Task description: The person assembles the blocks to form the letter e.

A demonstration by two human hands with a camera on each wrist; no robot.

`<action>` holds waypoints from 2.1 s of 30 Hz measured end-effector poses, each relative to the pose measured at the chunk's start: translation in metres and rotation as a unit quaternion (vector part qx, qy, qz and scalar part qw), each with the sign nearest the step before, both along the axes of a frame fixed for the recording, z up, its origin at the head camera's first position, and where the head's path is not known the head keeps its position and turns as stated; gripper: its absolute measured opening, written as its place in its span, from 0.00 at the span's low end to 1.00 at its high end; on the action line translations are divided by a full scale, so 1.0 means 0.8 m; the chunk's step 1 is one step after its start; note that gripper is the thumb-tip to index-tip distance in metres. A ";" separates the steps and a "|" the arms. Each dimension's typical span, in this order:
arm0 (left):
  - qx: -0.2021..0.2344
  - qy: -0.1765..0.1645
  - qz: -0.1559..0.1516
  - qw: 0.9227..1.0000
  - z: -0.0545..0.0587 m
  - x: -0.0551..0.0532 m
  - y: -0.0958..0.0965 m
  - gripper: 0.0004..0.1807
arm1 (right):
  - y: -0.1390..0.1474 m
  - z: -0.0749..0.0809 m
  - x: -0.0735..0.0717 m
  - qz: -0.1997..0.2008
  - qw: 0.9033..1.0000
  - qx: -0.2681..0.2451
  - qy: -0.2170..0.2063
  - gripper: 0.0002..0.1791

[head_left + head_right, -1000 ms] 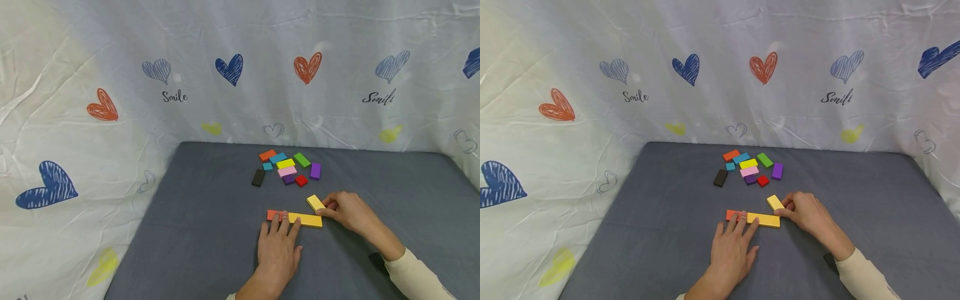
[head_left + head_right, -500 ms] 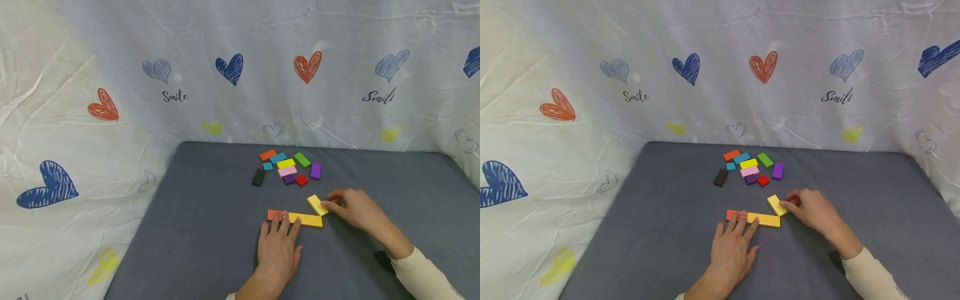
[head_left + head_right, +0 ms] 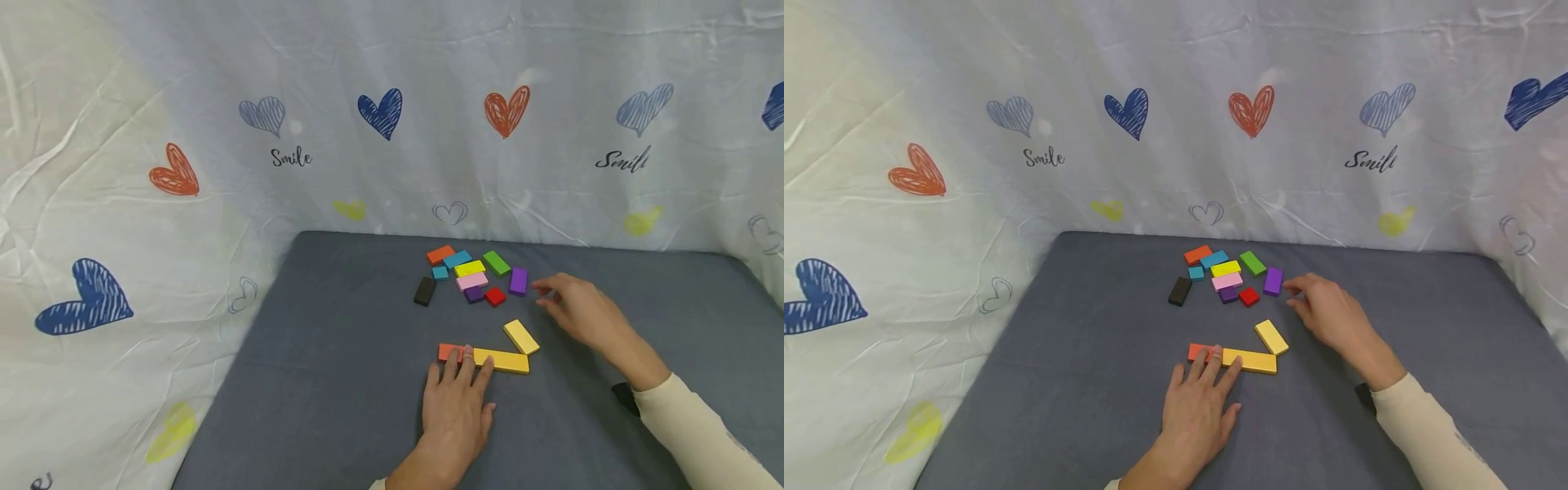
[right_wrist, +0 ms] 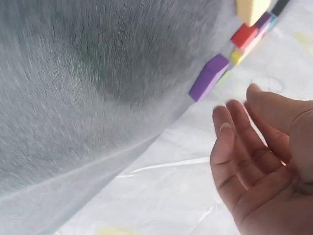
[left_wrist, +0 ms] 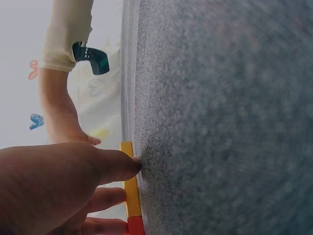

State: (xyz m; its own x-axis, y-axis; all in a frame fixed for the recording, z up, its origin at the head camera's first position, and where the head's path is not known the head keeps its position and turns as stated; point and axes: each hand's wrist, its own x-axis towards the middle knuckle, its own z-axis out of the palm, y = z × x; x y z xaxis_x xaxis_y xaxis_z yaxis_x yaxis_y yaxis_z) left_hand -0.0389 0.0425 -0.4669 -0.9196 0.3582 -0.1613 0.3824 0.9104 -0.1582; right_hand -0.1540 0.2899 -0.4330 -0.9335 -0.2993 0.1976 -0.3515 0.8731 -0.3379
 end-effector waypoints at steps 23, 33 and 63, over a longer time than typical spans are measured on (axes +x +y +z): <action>-0.015 -0.013 0.002 1.000 0.001 -0.001 -0.001 0.38 | -0.001 -0.013 -0.077 0.116 0.982 0.143 0.037 0.23; -0.014 -0.017 0.004 1.000 0.002 -0.001 -0.002 0.38 | 0.002 -0.018 -0.092 0.131 0.976 0.167 0.054 0.25; -0.006 -0.011 -0.001 1.000 -0.001 0.000 -0.006 0.38 | 0.010 -0.026 -0.068 0.084 0.984 0.158 0.019 0.19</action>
